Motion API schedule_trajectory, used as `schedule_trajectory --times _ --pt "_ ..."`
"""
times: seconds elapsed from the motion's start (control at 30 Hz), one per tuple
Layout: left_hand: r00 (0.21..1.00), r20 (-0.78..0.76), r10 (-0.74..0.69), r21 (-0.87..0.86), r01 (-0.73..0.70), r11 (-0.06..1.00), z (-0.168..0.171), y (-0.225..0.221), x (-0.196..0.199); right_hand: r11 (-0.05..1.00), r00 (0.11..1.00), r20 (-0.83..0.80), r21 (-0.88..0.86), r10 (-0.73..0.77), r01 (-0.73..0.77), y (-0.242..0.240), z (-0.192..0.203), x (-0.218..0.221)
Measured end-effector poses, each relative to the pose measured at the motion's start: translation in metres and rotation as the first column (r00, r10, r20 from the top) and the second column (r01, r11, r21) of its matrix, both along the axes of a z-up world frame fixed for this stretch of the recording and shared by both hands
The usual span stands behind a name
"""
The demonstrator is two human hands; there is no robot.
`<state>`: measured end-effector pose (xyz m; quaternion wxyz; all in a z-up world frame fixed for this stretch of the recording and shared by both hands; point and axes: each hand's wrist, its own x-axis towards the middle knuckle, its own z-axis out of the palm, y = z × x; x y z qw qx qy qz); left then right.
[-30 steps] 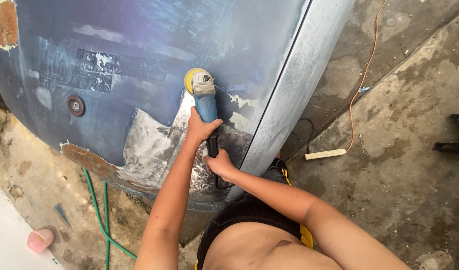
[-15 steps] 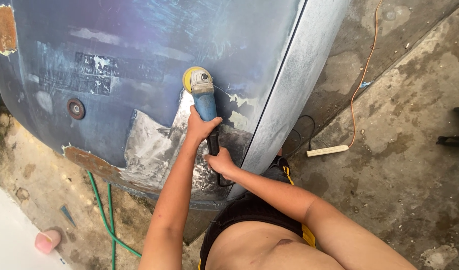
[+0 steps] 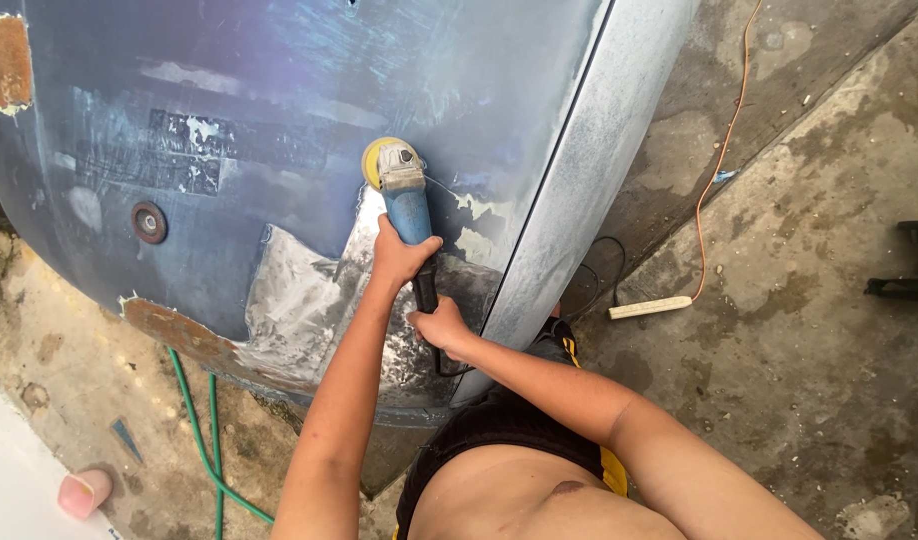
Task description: The person uses an angle grinder to remove paint and rust from the side panel of a blue car. The grinder is moved back and forth over the damaged area, creating sparks and exposing the bare metal underneath.
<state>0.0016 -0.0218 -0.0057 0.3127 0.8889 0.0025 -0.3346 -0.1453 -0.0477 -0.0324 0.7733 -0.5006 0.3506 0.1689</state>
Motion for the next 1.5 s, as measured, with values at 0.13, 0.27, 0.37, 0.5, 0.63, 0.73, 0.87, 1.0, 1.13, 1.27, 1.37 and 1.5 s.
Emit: schedule_trajectory --times 0.13,0.27,0.37,0.5,0.63,0.73,0.87,1.0,1.13,1.27,1.37,1.5 --pt "1.000 0.003 -0.011 0.014 0.011 1.000 -0.002 0.003 -0.006 0.999 1.000 -0.001 0.024 -0.022 0.022 0.008 -0.006 -0.005" --pt "1.000 0.011 0.000 -0.035 0.000 0.999 0.006 -0.005 -0.008 1.000 1.000 -0.013 -0.010 -0.017 0.016 0.003 -0.004 -0.005" --pt "1.000 -0.006 -0.003 -0.038 0.003 0.999 0.008 -0.001 -0.009 0.999 0.999 -0.024 -0.013 -0.032 0.032 0.010 -0.005 -0.006" --pt "1.000 -0.017 -0.003 -0.043 0.003 0.999 0.000 0.004 -0.008 0.999 0.999 -0.028 -0.009 -0.031 0.031 0.013 -0.011 -0.009" --pt "0.999 -0.022 0.026 -0.013 -0.027 1.000 -0.004 0.016 -0.004 0.999 0.999 -0.039 -0.048 0.001 -0.003 0.012 -0.003 -0.007" --pt "0.999 0.005 0.045 0.001 -0.045 0.999 0.004 0.009 -0.006 1.000 0.999 -0.049 -0.028 -0.008 0.006 0.015 -0.007 -0.006" --pt "1.000 -0.015 0.026 -0.016 -0.027 1.000 0.006 -0.005 -0.010 0.999 0.998 -0.051 -0.027 -0.021 0.020 0.013 -0.018 -0.008" --pt "0.997 -0.005 0.078 0.009 -0.078 0.997 0.012 -0.009 -0.003 0.998 1.000 -0.013 -0.065 0.019 -0.020 -0.011 0.009 -0.001" --pt "0.997 -0.052 0.063 0.019 -0.062 0.998 0.030 -0.006 -0.011 0.996 0.998 0.019 -0.071 0.055 -0.053 -0.017 0.033 -0.018" --pt "0.990 -0.093 0.110 -0.044 -0.114 0.992 0.023 -0.012 -0.012 0.993 0.994 0.093 -0.105 0.057 -0.048 -0.039 0.058 -0.022" --pt "0.990 -0.073 0.122 -0.035 -0.125 0.992 0.029 -0.017 -0.010 0.995 0.991 0.126 -0.097 0.049 -0.037 -0.044 0.062 -0.019" --pt "0.992 -0.056 0.117 -0.024 -0.118 0.993 0.037 -0.027 -0.008 0.996 0.989 0.143 -0.089 0.037 -0.024 -0.049 0.060 -0.018"
